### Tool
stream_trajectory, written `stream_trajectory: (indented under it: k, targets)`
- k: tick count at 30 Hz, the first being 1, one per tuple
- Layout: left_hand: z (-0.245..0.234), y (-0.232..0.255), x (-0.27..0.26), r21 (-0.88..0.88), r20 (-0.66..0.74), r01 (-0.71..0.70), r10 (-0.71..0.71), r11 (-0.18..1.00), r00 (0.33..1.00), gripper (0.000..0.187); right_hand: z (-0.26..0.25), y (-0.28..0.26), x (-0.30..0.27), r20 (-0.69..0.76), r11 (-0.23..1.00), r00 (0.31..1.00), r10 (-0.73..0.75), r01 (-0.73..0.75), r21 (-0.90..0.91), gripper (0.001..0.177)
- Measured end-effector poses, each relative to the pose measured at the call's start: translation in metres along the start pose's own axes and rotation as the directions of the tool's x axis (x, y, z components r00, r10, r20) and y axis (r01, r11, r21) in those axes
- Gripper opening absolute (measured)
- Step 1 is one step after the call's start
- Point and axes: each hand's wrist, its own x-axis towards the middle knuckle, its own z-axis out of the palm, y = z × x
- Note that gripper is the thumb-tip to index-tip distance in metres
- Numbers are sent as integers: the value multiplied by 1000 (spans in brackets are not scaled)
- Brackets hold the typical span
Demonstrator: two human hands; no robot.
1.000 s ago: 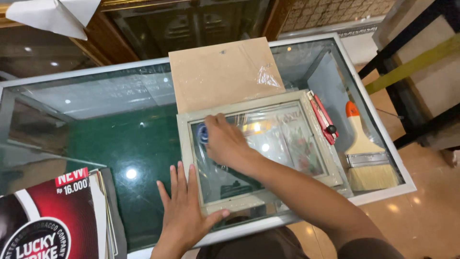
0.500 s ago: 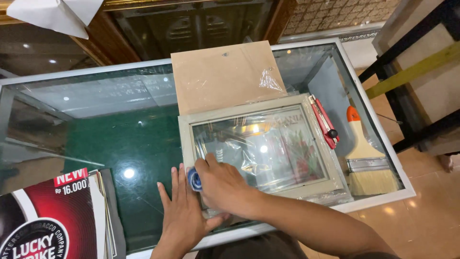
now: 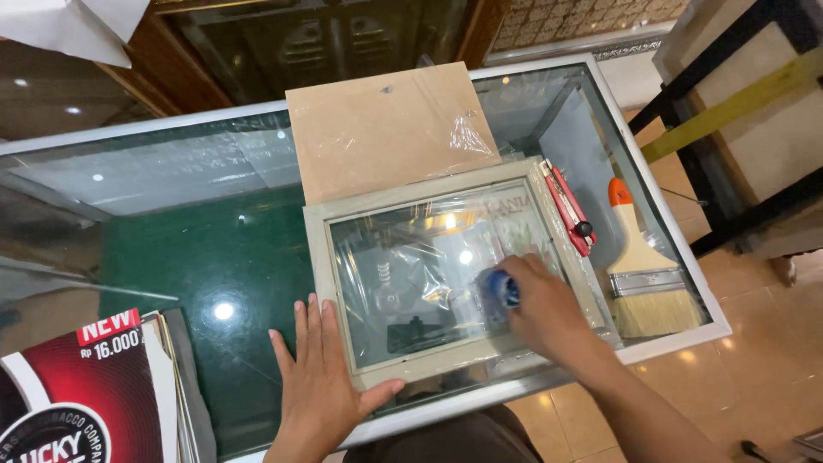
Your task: Cleaning and prepping a picture frame using a brush and cleaning solution on a workbench.
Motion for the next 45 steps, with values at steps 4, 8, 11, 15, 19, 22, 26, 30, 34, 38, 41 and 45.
stream_trajectory:
  k: [4,8,11,15,19,22,26,30,34,38,41,45]
  targets:
    - [-3,0,-2,-326,77,24,1,945,997,161,-9,62,9,-158,967,980,123,-154,-202,58]
    - [-5,0,0,-373,66,34,-10,927,998,159,0,63,14,-276,944,951,137,-209,-254,44]
    - [-7,0,0,-382,72,34,-6,924,997,158,27,-10,10,-84,981,996,21,-36,-188,53]
    - [-8,1,0,-374,-10,29,-35,927,999,156,74,-102,29,68,956,960,-273,278,-89,50]
    - [-7,2,-1,-329,-13,27,-33,944,999,157,74,-152,72,-74,869,871,-486,471,-155,39]
    - [-9,2,0,-346,-19,29,-37,938,999,156,50,-146,91,-77,907,909,-409,397,-140,43]
    - [-8,2,0,-350,27,41,-33,936,999,158,13,-81,110,-145,954,947,-287,268,-136,45]
    - [-8,0,0,-364,71,45,-21,930,997,157,-33,-18,102,-182,983,978,-100,69,-169,34]
    - [-8,-1,1,-368,101,46,-9,929,995,156,-41,46,127,-315,973,933,-176,117,-197,37]
    - [-4,2,1,-326,80,55,-30,944,996,159,-42,50,113,-284,949,928,-241,163,-271,51]
    - [-6,3,0,-388,86,83,-54,918,995,158,-40,46,80,-149,942,972,-180,126,-311,55]
    - [-7,4,0,-398,79,87,-60,913,995,157,-18,67,44,-162,911,935,-315,250,-328,55]
